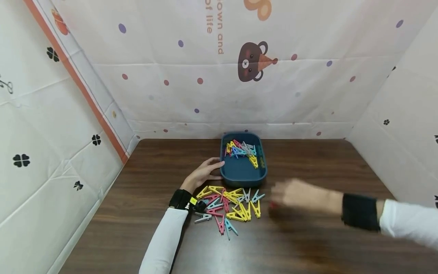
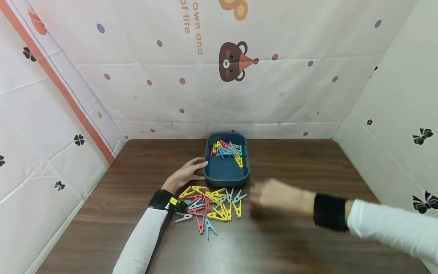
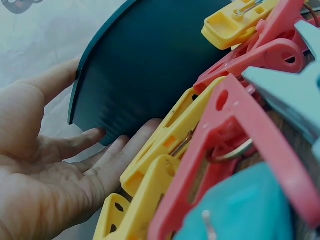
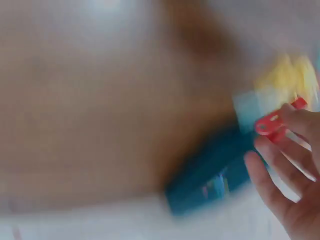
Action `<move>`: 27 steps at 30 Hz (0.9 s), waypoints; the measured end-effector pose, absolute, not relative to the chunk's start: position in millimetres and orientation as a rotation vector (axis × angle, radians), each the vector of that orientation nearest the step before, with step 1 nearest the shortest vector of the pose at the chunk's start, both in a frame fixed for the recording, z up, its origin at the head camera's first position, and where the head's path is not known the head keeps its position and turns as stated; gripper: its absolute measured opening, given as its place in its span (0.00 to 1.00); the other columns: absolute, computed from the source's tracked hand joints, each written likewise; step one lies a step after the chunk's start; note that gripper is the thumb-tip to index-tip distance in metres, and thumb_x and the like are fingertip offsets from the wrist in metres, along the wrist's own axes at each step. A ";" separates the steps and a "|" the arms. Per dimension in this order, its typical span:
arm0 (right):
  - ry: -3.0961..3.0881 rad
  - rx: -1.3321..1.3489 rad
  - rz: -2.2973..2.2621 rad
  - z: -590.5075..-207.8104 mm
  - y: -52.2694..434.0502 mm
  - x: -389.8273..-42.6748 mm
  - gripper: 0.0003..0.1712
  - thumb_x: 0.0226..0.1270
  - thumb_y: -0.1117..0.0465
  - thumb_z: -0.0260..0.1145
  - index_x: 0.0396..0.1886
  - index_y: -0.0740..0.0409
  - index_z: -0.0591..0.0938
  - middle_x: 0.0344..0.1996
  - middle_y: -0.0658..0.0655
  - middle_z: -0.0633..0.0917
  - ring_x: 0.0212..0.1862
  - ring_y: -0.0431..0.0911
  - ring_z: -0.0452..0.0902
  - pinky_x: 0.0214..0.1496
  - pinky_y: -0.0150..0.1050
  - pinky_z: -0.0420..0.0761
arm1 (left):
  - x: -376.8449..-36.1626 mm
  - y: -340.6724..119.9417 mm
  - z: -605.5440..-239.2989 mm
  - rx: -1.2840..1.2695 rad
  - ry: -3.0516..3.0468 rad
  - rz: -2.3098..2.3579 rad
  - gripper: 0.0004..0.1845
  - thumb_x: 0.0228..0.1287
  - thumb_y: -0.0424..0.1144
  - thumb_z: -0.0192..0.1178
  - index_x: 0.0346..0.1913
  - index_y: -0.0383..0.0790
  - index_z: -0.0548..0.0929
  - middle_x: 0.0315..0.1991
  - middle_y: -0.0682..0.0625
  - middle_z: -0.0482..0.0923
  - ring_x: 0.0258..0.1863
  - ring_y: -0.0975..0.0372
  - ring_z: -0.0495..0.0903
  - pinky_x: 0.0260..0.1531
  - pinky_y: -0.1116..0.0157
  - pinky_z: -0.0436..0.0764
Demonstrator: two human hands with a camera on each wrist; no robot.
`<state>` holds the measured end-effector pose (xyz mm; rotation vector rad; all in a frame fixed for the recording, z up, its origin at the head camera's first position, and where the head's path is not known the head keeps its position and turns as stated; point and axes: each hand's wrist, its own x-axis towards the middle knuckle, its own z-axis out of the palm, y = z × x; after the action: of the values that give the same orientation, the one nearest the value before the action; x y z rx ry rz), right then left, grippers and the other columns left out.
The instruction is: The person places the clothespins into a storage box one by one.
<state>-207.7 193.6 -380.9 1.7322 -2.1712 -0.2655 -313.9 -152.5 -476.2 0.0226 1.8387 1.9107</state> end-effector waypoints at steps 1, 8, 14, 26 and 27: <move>-2.188 1.679 -0.244 -361.8 189.2 -220.1 0.19 0.51 0.62 0.80 0.43 0.47 0.86 0.38 0.47 0.86 0.39 0.39 0.81 0.34 0.31 0.85 | -313.5 -152.0 -477.3 0.019 1.836 1.908 0.36 0.74 0.49 0.62 0.77 0.44 0.61 0.77 0.39 0.59 0.73 0.44 0.68 0.61 0.48 0.84; -2.595 1.158 0.226 -248.8 140.9 -327.3 0.12 0.69 0.61 0.71 0.47 0.64 0.86 0.35 0.61 0.88 0.35 0.52 0.82 0.38 0.44 0.86 | -312.9 -150.9 -480.8 0.045 1.813 1.903 0.36 0.74 0.50 0.62 0.78 0.43 0.61 0.77 0.39 0.59 0.73 0.43 0.68 0.60 0.50 0.85; -2.956 0.830 0.460 -249.9 97.6 -393.5 0.16 0.74 0.56 0.65 0.49 0.65 0.86 0.35 0.62 0.90 0.34 0.49 0.83 0.36 0.36 0.81 | -314.3 -158.0 -477.5 0.028 1.834 1.900 0.35 0.75 0.49 0.60 0.77 0.43 0.61 0.76 0.39 0.60 0.72 0.43 0.69 0.61 0.48 0.84; -3.269 0.608 0.327 -377.2 104.2 -409.5 0.09 0.72 0.61 0.68 0.39 0.62 0.90 0.39 0.61 0.89 0.35 0.49 0.81 0.37 0.40 0.82 | -320.2 -153.1 -474.9 0.046 1.829 1.884 0.35 0.75 0.50 0.60 0.78 0.45 0.60 0.76 0.41 0.60 0.72 0.45 0.70 0.63 0.48 0.83; -3.263 0.619 0.326 -380.0 103.7 -409.1 0.09 0.72 0.61 0.68 0.38 0.61 0.90 0.39 0.61 0.89 0.36 0.50 0.80 0.37 0.41 0.81 | -320.6 -153.5 -475.4 0.043 1.831 1.884 0.35 0.75 0.50 0.60 0.78 0.45 0.60 0.76 0.41 0.60 0.72 0.45 0.70 0.63 0.48 0.83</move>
<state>-409.1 103.7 -380.0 0.6192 -3.2632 0.3256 -320.6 -153.5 -475.4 0.0427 1.8308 1.8843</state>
